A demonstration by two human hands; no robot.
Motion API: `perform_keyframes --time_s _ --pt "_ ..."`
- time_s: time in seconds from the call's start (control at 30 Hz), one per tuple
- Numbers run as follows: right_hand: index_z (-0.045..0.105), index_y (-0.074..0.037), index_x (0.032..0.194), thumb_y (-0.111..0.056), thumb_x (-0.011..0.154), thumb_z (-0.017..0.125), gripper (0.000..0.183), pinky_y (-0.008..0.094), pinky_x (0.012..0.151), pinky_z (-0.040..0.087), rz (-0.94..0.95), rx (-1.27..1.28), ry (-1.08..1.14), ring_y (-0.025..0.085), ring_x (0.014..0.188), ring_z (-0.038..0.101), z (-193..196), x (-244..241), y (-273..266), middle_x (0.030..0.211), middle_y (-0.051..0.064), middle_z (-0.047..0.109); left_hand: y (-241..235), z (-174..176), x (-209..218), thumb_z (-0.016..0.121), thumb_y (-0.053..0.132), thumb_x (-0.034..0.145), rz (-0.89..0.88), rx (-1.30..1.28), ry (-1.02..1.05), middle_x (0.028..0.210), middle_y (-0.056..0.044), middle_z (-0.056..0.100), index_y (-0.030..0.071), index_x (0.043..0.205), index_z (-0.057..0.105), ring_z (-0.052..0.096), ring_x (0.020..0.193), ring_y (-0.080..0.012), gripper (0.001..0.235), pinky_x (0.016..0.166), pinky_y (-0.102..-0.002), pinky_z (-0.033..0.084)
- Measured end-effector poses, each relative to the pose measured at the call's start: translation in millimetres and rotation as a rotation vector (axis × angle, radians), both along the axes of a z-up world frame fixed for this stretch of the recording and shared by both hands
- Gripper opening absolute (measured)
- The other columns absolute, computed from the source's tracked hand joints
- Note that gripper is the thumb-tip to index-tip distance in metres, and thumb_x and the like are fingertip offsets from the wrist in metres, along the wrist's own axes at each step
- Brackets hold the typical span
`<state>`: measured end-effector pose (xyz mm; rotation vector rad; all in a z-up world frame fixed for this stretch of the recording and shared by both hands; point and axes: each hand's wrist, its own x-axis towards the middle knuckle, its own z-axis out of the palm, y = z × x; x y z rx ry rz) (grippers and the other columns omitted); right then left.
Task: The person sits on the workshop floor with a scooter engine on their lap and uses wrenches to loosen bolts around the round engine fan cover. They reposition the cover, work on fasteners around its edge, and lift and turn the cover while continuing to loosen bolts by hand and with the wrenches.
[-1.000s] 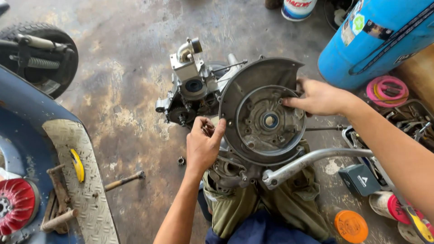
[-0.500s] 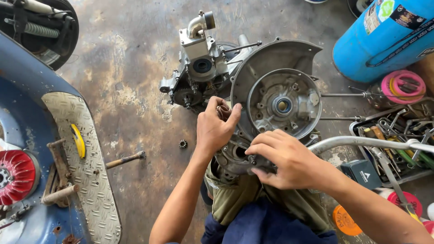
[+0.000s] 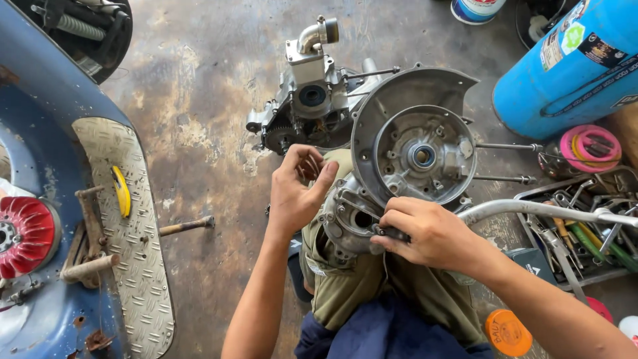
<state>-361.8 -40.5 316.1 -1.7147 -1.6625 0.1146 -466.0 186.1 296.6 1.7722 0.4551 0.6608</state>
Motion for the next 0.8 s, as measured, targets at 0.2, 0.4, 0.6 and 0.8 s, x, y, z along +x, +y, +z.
perform_keyframes --time_s 0.2,0.4,0.6,0.8 --pt "0.065 -0.010 0.092 -0.017 0.095 0.068 0.009 0.036 0.064 0.054 0.045 0.023 -0.015 0.030 0.071 0.063 11.0 -0.6 4.1 0.089 0.007 0.062 -14.0 3.4 -17.1 0.078 0.025 0.091 -0.039 -0.043 -0.061 0.078 -0.006 0.070 0.010 0.105 0.061 0.060 0.070 -0.0142 0.027 0.070 -0.028 0.049" --pt "0.064 -0.009 0.097 -0.030 0.090 0.076 0.024 0.040 0.066 0.056 -0.028 0.012 0.055 0.032 0.074 0.066 2.2 2.6 -2.8 0.092 0.009 0.062 -16.0 0.0 -20.1 0.076 0.020 0.093 -0.135 -0.077 -0.118 0.083 -0.004 0.072 0.008 0.113 0.058 0.061 0.073 -0.0121 0.029 0.073 -0.027 0.047" --pt "0.068 -0.008 0.099 -0.017 0.088 0.074 0.016 0.038 0.068 0.057 0.003 0.019 0.063 0.031 0.076 0.066 5.0 -0.9 -0.7 0.094 0.008 0.065 -13.0 -12.3 -28.5 0.073 0.015 0.095 -0.194 -0.223 -0.164 0.085 -0.009 0.070 0.006 0.119 0.053 0.056 0.072 -0.0127 0.032 0.071 -0.027 0.047" --pt "0.068 -0.006 0.109 -0.017 0.089 0.074 0.023 0.038 0.069 0.058 -0.026 0.066 0.256 0.030 0.076 0.069 22.7 2.5 16.6 0.093 0.009 0.067 -4.5 -15.0 -29.1 0.064 0.024 0.099 -0.250 -0.309 -0.183 0.089 -0.009 0.063 0.006 0.120 0.045 0.050 0.075 -0.0114 0.033 0.070 -0.028 0.044"
